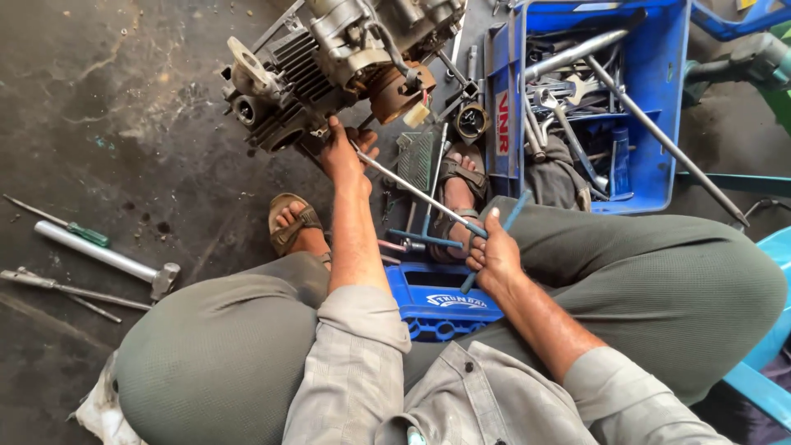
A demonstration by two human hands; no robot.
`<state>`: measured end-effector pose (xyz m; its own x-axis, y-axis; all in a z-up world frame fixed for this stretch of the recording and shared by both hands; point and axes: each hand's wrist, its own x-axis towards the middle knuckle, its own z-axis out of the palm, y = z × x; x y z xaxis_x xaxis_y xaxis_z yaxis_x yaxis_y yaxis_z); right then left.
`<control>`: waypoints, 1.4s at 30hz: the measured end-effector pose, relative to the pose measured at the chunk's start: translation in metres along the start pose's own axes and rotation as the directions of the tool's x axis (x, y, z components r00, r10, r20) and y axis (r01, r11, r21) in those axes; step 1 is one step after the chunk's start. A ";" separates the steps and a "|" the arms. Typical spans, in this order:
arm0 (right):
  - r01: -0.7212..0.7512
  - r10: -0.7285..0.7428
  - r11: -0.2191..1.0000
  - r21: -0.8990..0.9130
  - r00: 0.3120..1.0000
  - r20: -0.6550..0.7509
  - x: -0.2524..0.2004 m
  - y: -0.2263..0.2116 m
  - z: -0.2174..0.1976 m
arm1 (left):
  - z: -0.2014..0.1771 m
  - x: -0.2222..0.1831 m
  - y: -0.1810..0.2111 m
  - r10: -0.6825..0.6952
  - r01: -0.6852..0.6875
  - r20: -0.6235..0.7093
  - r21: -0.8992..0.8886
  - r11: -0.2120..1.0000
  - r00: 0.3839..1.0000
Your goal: Disassembling components of a motorcycle engine on a workshop floor using various hand tools.
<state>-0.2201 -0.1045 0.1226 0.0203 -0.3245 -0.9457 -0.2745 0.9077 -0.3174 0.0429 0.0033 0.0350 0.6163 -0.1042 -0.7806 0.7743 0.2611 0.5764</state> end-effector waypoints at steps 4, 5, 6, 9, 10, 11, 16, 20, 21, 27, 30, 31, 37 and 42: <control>0.015 -0.015 1.000 -0.016 1.000 -0.022 -0.006 0.002 0.000 | 0.004 -0.011 0.009 -0.007 0.007 -0.007 0.023 1.000 1.000; 0.013 -0.013 1.000 -0.016 1.000 -0.021 -0.006 0.005 -0.001 | 0.004 -0.011 0.009 -0.007 0.007 -0.009 0.024 1.000 1.000; 0.016 -0.017 1.000 -0.011 0.999 -0.027 -0.006 0.007 -0.002 | 0.004 -0.011 0.009 -0.016 0.017 -0.028 0.036 0.999 0.999; 0.014 -0.013 1.000 0.007 0.999 -0.039 0.000 0.016 -0.006 | 0.005 -0.012 0.012 -0.033 0.037 -0.048 0.074 0.997 0.998; 0.006 -0.005 1.000 0.021 0.999 -0.042 0.003 0.019 -0.008 | 0.006 -0.013 0.013 -0.037 0.042 -0.049 0.101 0.994 0.998; 0.009 -0.007 1.000 0.025 0.999 -0.048 0.006 0.020 -0.011 | 0.007 -0.013 0.011 -0.043 0.047 -0.044 0.103 0.994 0.998; -0.041 0.041 0.999 -0.023 0.999 -0.007 0.014 0.024 -0.010 | 0.002 -0.003 0.005 -0.023 0.024 -0.018 0.024 0.999 1.000; -0.035 0.035 0.999 -0.022 0.999 -0.002 0.007 0.023 -0.008 | 0.000 -0.004 0.005 -0.022 0.022 -0.010 0.021 1.000 1.000; -0.033 0.033 0.999 -0.022 0.999 -0.003 0.012 0.025 -0.011 | 0.002 -0.009 0.009 -0.044 0.045 -0.034 0.039 0.998 0.998; -0.030 0.031 0.999 0.014 0.999 -0.030 0.011 0.033 -0.003 | 0.003 -0.009 0.009 -0.052 0.055 -0.058 0.066 0.996 0.997; -0.053 0.054 0.998 0.018 0.997 -0.049 0.013 0.034 0.002 | 0.003 -0.008 0.012 -0.030 0.035 -0.054 0.098 0.995 0.998; -0.057 0.057 0.998 0.006 0.997 -0.054 0.015 0.035 0.001 | 0.002 -0.009 0.011 -0.021 0.026 -0.039 0.122 0.992 0.999; -0.088 0.089 0.996 0.016 0.994 -0.062 0.017 0.037 -0.001 | 0.000 -0.001 0.008 -0.068 0.071 -0.045 0.074 0.995 0.997; -0.111 0.112 0.994 0.014 0.991 -0.079 0.024 0.045 -0.003 | -0.004 0.000 0.006 -0.066 0.068 -0.027 0.064 0.996 0.997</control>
<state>-0.2351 -0.0724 0.0863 -0.0863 -0.2409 -0.9667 -0.2616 0.9417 -0.2113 0.0473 0.0088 0.0372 0.5594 -0.0950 -0.8234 0.8220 0.1917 0.5363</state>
